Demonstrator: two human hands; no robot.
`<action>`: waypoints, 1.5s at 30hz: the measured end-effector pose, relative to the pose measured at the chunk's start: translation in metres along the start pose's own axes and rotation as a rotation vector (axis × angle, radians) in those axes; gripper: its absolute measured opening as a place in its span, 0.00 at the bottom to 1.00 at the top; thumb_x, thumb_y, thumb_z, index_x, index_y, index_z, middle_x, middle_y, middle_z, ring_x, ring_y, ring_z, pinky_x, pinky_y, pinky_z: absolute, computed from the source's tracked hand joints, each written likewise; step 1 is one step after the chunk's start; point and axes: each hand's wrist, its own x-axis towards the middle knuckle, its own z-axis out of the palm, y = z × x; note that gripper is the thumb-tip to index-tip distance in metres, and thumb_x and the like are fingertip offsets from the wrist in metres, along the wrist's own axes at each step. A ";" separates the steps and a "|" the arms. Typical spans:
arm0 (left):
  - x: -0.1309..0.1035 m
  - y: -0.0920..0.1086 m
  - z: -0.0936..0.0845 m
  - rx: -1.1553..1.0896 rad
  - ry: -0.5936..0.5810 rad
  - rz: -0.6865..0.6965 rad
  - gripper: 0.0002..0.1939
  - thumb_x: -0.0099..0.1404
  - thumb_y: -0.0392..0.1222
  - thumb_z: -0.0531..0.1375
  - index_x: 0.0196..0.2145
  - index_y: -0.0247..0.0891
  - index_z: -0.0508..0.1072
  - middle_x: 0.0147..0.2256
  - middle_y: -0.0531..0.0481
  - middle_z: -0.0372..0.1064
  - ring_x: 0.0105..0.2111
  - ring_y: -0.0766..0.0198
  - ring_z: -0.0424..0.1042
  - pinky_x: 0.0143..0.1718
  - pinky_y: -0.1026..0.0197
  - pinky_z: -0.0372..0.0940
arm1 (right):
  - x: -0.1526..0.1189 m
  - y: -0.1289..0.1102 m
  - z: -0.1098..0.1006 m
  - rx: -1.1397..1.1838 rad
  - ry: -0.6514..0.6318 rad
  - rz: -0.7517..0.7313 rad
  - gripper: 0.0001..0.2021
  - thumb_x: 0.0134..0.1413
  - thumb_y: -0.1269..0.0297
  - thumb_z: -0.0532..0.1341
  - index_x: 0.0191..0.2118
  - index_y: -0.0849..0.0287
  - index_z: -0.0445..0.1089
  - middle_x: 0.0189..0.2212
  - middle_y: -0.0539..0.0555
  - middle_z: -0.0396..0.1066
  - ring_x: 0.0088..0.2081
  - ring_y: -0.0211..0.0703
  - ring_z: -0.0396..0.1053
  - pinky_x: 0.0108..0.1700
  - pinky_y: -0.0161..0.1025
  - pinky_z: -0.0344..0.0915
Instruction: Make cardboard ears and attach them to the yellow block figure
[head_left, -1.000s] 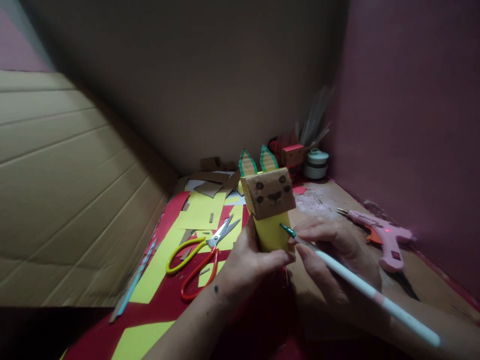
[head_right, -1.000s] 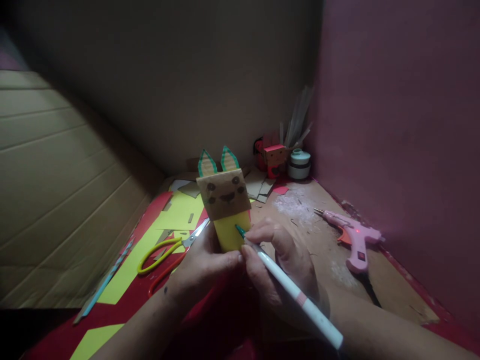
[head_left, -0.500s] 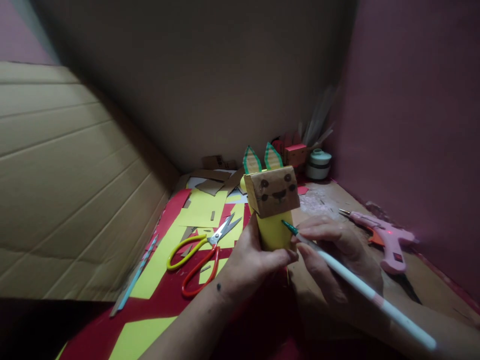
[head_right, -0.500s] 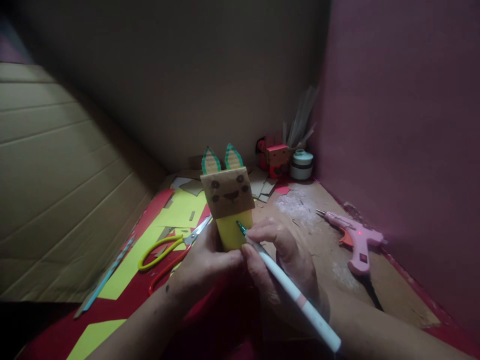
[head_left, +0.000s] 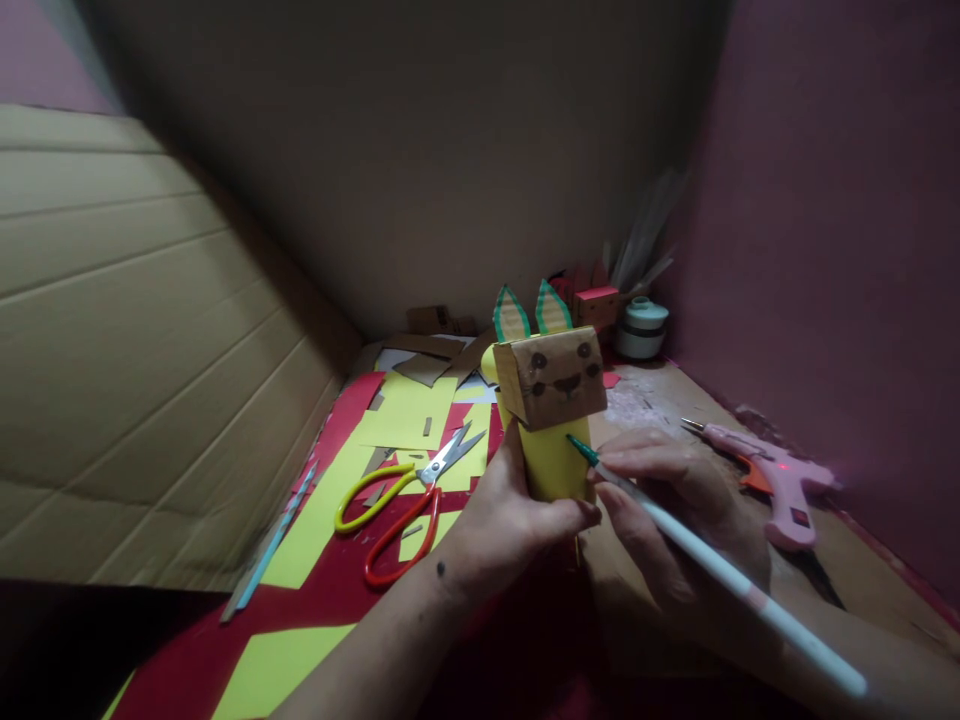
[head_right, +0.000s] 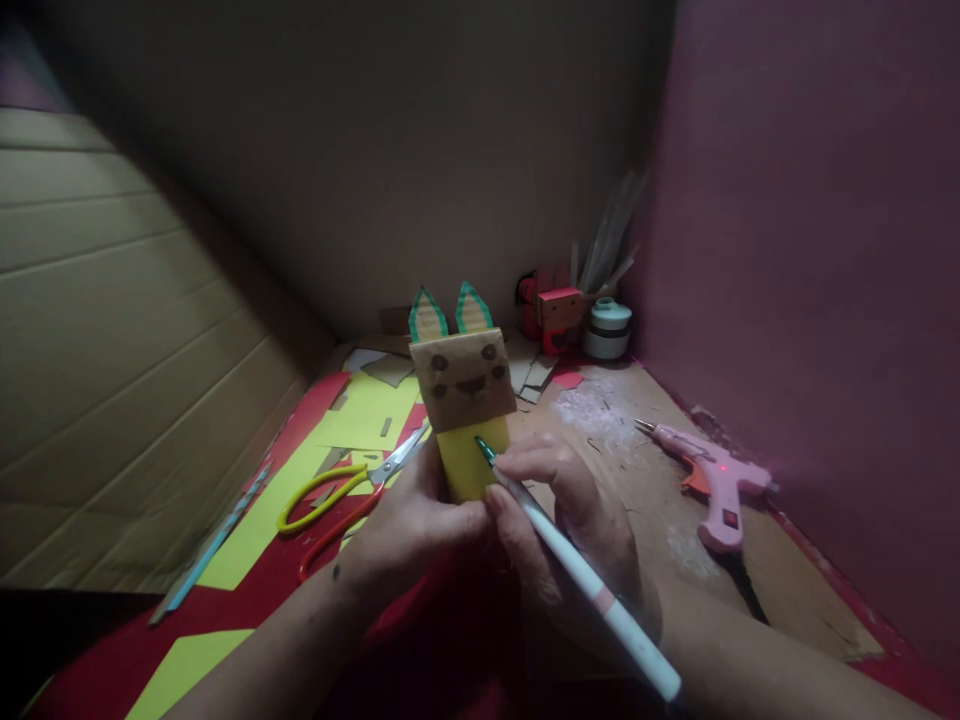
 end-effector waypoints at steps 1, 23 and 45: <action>0.000 0.000 0.000 0.002 -0.002 -0.001 0.28 0.49 0.33 0.68 0.46 0.35 0.63 0.41 0.44 0.70 0.36 0.60 0.69 0.35 0.61 0.65 | 0.000 0.000 0.000 -0.005 0.000 -0.009 0.13 0.50 0.79 0.59 0.41 0.57 0.66 0.36 0.53 0.67 0.38 0.42 0.68 0.38 0.43 0.66; -0.002 0.002 -0.004 -0.005 -0.071 -0.016 0.33 0.46 0.24 0.62 0.51 0.37 0.59 0.38 0.49 0.70 0.36 0.61 0.70 0.37 0.63 0.65 | 0.003 -0.004 0.000 0.034 -0.048 -0.073 0.14 0.49 0.81 0.60 0.41 0.59 0.68 0.35 0.51 0.68 0.38 0.38 0.69 0.40 0.38 0.65; 0.000 0.004 -0.006 0.094 -0.132 0.065 0.27 0.50 0.28 0.62 0.48 0.35 0.61 0.40 0.47 0.68 0.41 0.58 0.67 0.40 0.59 0.64 | 0.009 -0.009 -0.006 0.092 -0.153 -0.093 0.13 0.48 0.83 0.58 0.40 0.62 0.68 0.33 0.53 0.66 0.35 0.38 0.68 0.33 0.37 0.65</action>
